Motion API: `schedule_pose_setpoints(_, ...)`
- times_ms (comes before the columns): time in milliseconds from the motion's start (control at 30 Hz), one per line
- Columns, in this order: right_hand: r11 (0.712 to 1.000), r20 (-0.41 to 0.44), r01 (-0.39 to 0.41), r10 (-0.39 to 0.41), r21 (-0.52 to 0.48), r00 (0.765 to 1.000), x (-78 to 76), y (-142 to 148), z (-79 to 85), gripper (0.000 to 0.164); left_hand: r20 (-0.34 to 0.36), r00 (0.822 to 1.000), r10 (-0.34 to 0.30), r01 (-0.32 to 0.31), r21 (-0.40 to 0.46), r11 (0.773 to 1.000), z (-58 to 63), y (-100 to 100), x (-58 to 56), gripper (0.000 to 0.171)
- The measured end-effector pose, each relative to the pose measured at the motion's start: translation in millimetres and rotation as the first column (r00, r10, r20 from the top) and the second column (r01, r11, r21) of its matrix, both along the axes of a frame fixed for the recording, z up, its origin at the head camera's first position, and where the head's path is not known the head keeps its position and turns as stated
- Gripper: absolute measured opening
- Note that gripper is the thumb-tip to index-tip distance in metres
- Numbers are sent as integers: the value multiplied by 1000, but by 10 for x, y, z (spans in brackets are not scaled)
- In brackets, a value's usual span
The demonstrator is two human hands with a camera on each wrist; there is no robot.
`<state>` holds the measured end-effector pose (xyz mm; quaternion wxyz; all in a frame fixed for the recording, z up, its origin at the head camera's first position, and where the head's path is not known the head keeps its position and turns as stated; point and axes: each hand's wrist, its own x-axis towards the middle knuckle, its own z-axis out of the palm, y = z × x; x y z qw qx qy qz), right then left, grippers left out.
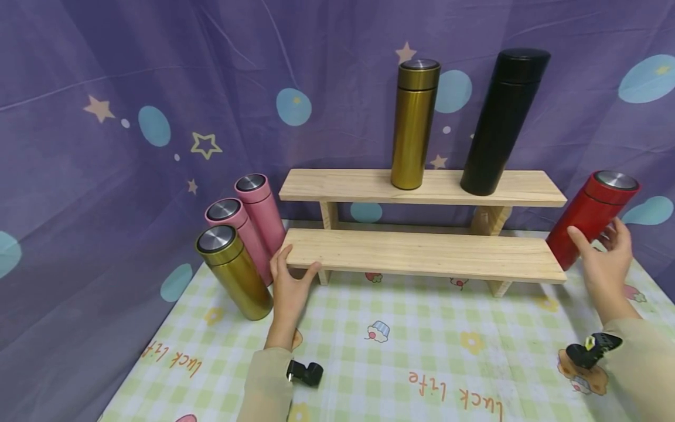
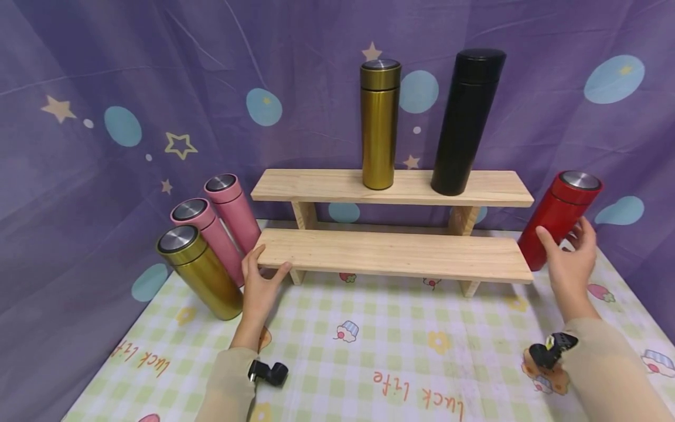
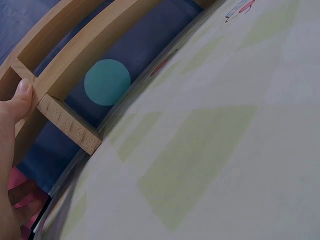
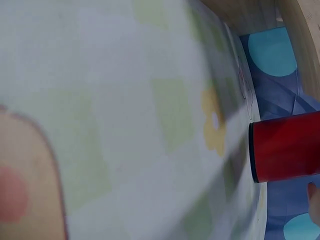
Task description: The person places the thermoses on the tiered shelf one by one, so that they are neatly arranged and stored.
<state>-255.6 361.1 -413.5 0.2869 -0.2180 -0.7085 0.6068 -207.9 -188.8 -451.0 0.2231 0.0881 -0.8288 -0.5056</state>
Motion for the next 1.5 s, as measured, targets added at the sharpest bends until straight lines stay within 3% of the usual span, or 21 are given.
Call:
schedule_pose_setpoints(333, 999, 32, -2, 1, 36, 999, -115, -29, 10, 78, 4, 1000, -3, 3, -8, 1000, 2, -5, -1, 85)
schedule_pose_setpoints(733, 999, 23, 4, -4, 39, 1000, -134, -22, -8, 80, 7, 1000, -1, 1, -8, 1000, 3, 4, 8, 85)
schedule_pose_setpoints(1000, 998, 63, 7, -10, 55, 998, -133, 5, -6, 80, 14, 1000, 4, -4, -8, 1000, 4, -5, 10, 84)
schedule_pose_setpoints(1367, 996, 0, 50, -50, 72, 999, 36, 54, 77, 76, -1, 1000, 6, -6, -7, 1000, -6, -3, 0, 84)
schedule_pose_setpoints(1500, 998, 11, 58, -58, 10, 998, 123, 52, 191, 77, -5, 1000, 9, -9, -7, 1000, -15, 0, -11, 83)
